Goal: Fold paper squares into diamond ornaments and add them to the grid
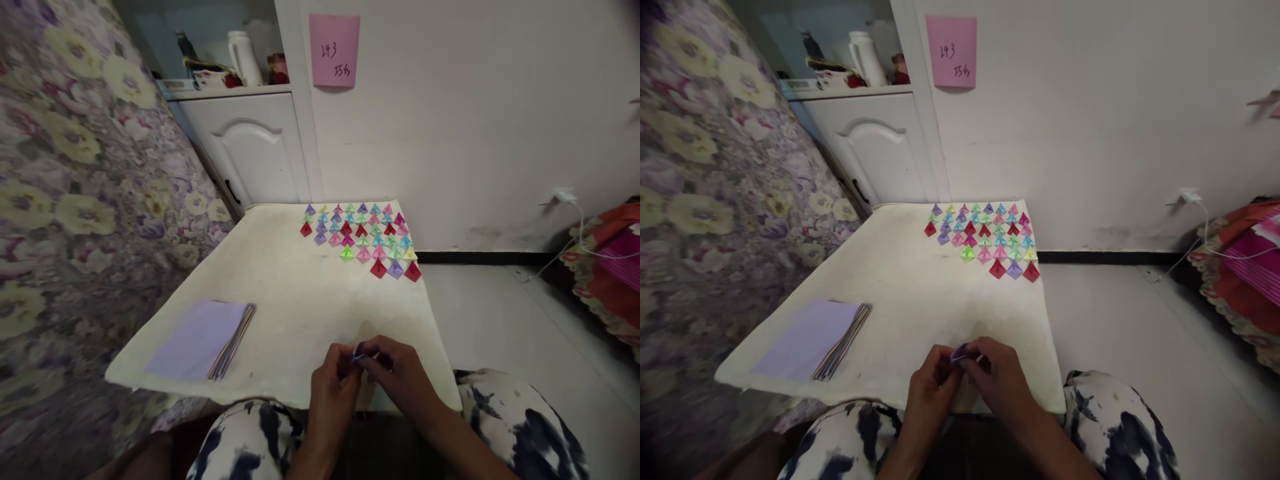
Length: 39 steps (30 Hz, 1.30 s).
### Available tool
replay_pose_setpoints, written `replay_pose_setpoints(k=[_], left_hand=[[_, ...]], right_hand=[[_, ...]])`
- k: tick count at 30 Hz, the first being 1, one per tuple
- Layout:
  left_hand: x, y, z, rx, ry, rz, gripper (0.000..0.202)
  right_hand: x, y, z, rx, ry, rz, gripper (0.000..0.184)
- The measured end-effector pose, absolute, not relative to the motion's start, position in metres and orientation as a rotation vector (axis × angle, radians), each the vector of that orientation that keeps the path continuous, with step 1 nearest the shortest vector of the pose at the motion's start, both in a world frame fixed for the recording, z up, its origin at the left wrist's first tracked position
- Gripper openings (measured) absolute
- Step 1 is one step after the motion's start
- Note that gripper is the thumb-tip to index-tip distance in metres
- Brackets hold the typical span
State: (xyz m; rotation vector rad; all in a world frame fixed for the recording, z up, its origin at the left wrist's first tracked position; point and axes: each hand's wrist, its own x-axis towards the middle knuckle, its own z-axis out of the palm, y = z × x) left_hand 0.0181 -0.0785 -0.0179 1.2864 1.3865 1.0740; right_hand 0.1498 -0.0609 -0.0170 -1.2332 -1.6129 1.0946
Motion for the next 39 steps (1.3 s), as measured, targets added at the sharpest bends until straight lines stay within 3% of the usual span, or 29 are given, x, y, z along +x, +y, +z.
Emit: replay_pose_setpoints(k=[12, 16, 21, 28, 39], left_hand=[[-0.002, -0.076, -0.007, 1.028, 0.876, 1.038, 0.042], [-0.007, -0.076, -0.002, 1.087, 0.989, 0.991, 0.040], [-0.010, -0.074, 0.000, 1.240, 0.991, 0.955, 0.023], [-0.014, -0.071, -0.001, 1.312, 1.056, 0.892, 0.018], [-0.018, -0.071, -0.008, 1.332, 1.140, 0.865, 0.012]], right_hand=[[0.161, -0.061, -0.008, -1.067, -1.872, 0.893, 0.015], [0.162, -0.061, -0.006, -1.036, -1.915, 0.891, 0.017], [0.164, -0.063, -0.002, -0.996, -1.937, 0.938, 0.017], [0.170, -0.061, 0.002, -1.011, -1.984, 0.991, 0.005], [0.172, -0.061, 0.000, -1.065, -1.912, 1.082, 0.010]])
